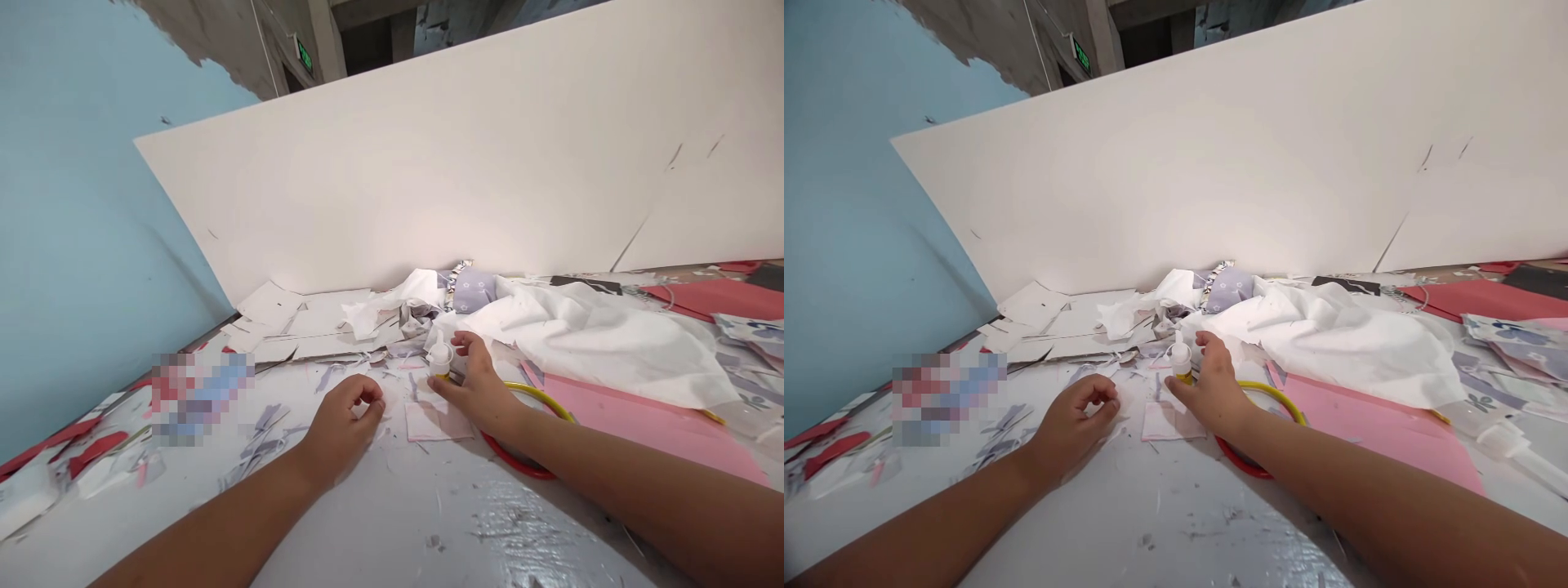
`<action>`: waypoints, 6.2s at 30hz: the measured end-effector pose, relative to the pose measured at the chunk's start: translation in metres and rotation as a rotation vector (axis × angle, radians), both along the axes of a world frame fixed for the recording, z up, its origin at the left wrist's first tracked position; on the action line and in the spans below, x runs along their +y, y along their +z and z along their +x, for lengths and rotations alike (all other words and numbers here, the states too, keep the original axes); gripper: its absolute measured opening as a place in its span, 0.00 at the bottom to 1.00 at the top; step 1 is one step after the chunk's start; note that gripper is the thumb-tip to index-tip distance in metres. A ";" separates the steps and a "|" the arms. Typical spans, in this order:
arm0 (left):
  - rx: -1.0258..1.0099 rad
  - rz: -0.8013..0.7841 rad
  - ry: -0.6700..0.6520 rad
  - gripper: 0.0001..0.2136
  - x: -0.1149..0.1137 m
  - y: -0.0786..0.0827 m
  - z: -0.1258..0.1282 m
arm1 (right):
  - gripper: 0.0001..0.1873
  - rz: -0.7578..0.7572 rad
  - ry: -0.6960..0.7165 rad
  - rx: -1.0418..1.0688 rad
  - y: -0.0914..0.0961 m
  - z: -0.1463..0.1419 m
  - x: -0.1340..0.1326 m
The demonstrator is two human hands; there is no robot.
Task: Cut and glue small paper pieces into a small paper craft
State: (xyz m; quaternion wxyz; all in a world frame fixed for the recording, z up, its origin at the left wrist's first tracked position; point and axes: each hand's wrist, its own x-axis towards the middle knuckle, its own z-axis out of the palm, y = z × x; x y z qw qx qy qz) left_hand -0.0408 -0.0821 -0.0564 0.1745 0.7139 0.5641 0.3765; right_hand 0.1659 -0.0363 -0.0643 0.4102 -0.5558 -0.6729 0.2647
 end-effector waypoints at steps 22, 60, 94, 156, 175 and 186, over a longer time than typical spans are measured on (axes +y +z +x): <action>0.592 0.037 -0.319 0.17 -0.007 0.000 0.006 | 0.53 -0.132 0.115 -0.187 -0.002 0.003 0.006; 0.541 0.046 -0.307 0.16 -0.007 0.001 0.007 | 0.52 -0.217 0.100 -0.261 0.005 0.000 -0.001; 0.547 0.056 -0.340 0.18 -0.005 -0.001 0.004 | 0.49 -0.198 0.117 -0.264 0.002 0.003 -0.001; 0.448 -0.029 -0.315 0.21 -0.002 -0.001 0.007 | 0.39 -0.166 0.091 -0.286 0.002 0.002 0.004; 0.492 0.022 -0.346 0.20 -0.004 -0.001 0.006 | 0.44 -0.180 0.135 -0.331 0.002 0.003 0.001; 0.562 0.063 -0.378 0.17 -0.007 0.000 0.006 | 0.50 -0.219 0.170 -0.337 0.005 0.004 -0.001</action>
